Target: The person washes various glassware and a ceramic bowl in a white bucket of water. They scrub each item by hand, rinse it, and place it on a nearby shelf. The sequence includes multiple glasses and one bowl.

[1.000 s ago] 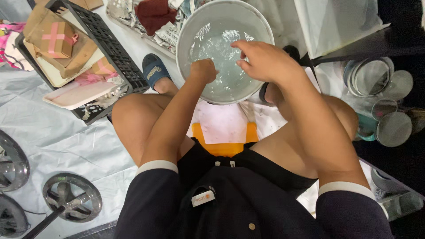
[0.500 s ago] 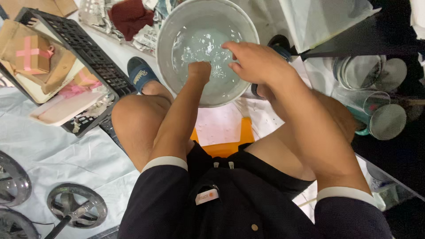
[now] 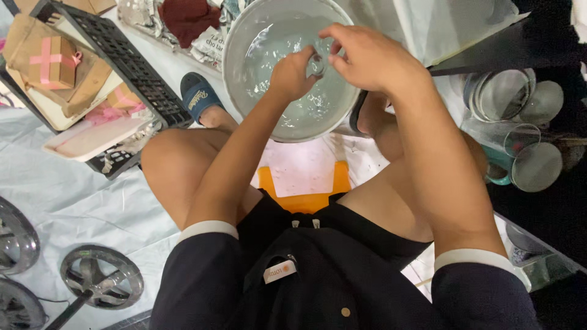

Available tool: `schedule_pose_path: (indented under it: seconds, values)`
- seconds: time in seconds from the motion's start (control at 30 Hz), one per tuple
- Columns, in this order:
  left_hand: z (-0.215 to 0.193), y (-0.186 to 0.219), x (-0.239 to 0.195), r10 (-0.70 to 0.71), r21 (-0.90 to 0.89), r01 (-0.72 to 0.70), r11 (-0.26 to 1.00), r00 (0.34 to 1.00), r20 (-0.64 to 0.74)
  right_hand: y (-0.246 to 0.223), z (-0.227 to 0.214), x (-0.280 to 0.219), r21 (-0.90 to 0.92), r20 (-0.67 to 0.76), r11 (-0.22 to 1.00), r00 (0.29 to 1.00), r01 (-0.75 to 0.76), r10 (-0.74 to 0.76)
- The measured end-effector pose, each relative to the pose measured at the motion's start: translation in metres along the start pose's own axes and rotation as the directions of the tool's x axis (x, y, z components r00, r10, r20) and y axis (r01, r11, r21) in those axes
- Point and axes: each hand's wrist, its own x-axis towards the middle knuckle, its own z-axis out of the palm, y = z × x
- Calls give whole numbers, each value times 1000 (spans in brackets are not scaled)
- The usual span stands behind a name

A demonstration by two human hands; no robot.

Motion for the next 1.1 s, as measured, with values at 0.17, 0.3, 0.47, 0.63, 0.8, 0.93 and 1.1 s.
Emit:
schedule_pose_path:
  seconds: [0.17, 0.3, 0.47, 0.63, 0.8, 0.93, 1.1]
  values:
    - [-43, 25, -19, 85, -71, -96, 993, 986, -145, -5, 15, 1, -114, -19, 991, 998, 63, -66]
    - [-64, 35, -32, 126, -93, -148, 985, 969, -213, -7, 31, 8, -46, 18, 990, 991, 132, -131]
    - [-76, 38, -38, 215, -96, -246, 965, 943, -256, -17, 38, 16, -175, 227, 984, 971, -39, 78]
    - [-76, 33, -38, 143, 7, -146, 989, 956, -257, -38, 47, 25, 63, 376, 955, 893, -289, 246]
    - [-81, 23, -36, 257, -9, -259, 966, 962, -97, -28, 55, 23, -150, 396, 960, 876, -235, 276]
    - [-93, 15, -35, 361, -58, -359, 931, 932, 28, -13, 81, 21, -279, 303, 960, 951, 24, 65]
    - [-94, 23, -35, 313, 12, -313, 950, 949, -34, 1, 97, 19, -202, 272, 979, 961, -2, 58]
